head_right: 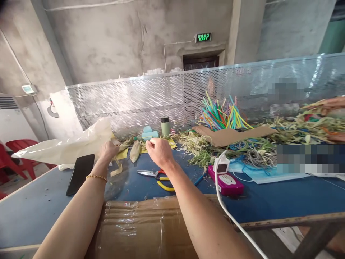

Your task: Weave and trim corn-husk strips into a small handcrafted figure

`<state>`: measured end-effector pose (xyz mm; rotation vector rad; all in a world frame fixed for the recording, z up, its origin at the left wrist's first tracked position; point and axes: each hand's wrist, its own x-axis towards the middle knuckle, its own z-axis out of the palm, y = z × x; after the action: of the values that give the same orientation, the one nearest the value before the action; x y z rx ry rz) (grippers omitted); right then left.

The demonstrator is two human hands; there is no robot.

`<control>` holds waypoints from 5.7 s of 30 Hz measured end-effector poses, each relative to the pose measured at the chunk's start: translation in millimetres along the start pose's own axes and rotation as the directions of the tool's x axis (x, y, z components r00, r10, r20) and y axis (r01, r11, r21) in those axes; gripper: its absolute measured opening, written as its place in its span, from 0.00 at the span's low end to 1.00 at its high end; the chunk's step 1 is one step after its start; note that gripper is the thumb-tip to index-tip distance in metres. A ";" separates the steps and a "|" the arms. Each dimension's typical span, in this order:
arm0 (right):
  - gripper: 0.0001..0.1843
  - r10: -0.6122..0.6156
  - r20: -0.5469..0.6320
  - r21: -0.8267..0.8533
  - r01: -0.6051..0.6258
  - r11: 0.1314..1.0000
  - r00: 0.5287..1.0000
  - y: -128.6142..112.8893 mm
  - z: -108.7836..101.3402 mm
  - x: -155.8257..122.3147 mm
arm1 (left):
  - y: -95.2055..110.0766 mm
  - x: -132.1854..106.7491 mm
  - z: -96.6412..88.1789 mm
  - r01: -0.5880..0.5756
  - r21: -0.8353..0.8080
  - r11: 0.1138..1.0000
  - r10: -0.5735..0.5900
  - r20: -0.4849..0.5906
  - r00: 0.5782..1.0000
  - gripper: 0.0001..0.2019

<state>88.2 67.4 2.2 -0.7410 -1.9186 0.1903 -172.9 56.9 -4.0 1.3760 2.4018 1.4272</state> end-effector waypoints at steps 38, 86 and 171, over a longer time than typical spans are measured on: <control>0.14 0.301 0.135 0.697 -0.306 0.648 0.944 3.9 -19.0 7.9 | 98.6 -87.9 25.8 0.095 -0.789 0.607 0.596 0.531 0.602 0.12; 0.04 0.084 0.036 0.008 -0.084 0.996 0.996 -0.3 -12.6 4.6 | 94.4 -85.2 18.9 -0.240 -0.525 0.817 0.496 0.426 0.756 0.08; 0.11 0.388 0.587 0.312 -0.640 0.702 0.711 16.2 -26.7 -20.3 | 68.2 -50.5 22.6 -0.060 -0.769 0.636 0.129 0.030 0.991 0.14</control>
<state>123.8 63.7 -8.2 -0.9328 -1.9135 1.3138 -86.9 50.5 12.5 1.2598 1.3347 2.0137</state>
